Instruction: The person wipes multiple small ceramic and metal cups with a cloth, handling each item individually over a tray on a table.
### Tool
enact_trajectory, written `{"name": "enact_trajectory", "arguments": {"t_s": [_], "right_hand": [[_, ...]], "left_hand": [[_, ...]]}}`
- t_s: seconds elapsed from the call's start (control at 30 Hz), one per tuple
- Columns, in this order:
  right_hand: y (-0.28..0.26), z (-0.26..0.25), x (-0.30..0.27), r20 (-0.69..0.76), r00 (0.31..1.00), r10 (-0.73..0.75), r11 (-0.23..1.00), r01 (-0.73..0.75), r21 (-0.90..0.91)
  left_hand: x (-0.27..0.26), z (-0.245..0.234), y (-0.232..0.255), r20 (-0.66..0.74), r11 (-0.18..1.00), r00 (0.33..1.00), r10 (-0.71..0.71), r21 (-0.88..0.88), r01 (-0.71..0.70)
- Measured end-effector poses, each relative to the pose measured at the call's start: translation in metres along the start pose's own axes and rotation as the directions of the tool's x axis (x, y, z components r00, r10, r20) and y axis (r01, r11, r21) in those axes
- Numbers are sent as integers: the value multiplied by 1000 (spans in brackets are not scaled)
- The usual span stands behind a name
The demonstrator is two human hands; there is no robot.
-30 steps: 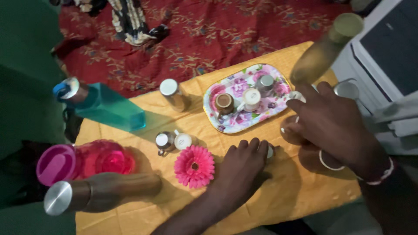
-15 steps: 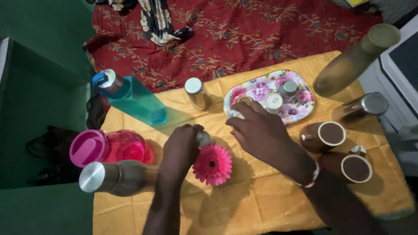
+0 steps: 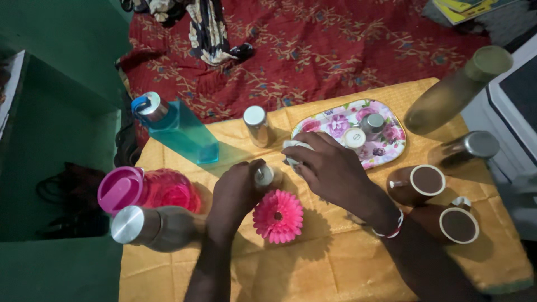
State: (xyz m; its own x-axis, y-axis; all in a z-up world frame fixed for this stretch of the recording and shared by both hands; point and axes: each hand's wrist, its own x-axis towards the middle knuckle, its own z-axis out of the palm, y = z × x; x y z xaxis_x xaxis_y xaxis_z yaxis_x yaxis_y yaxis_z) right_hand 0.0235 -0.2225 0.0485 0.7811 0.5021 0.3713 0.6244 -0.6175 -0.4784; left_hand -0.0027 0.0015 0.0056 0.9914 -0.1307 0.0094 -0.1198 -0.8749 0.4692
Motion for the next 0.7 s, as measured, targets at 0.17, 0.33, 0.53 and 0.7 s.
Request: {"name": "enact_trajectory", "arguments": {"t_s": [0.17, 0.33, 0.53, 0.7], "right_hand": [[-12, -14, 1, -248, 961, -120, 979, 156, 129], [-29, -30, 3, -465, 864, -190, 954, 274, 118], [-27, -52, 12, -637, 769, -61, 992, 120, 50], [-31, -53, 9, -676, 736, -30, 980, 155, 125]], "left_hand": [[-7, -27, 29, -219, 959, 975, -38, -281, -26], [-13, -32, 71, -558, 768, 825, -89, -566, -300], [12, -32, 89, -470, 129, 846, -252, -883, -452], [33, -27, 90, -381, 11, 921, -84, -924, -382]]}}
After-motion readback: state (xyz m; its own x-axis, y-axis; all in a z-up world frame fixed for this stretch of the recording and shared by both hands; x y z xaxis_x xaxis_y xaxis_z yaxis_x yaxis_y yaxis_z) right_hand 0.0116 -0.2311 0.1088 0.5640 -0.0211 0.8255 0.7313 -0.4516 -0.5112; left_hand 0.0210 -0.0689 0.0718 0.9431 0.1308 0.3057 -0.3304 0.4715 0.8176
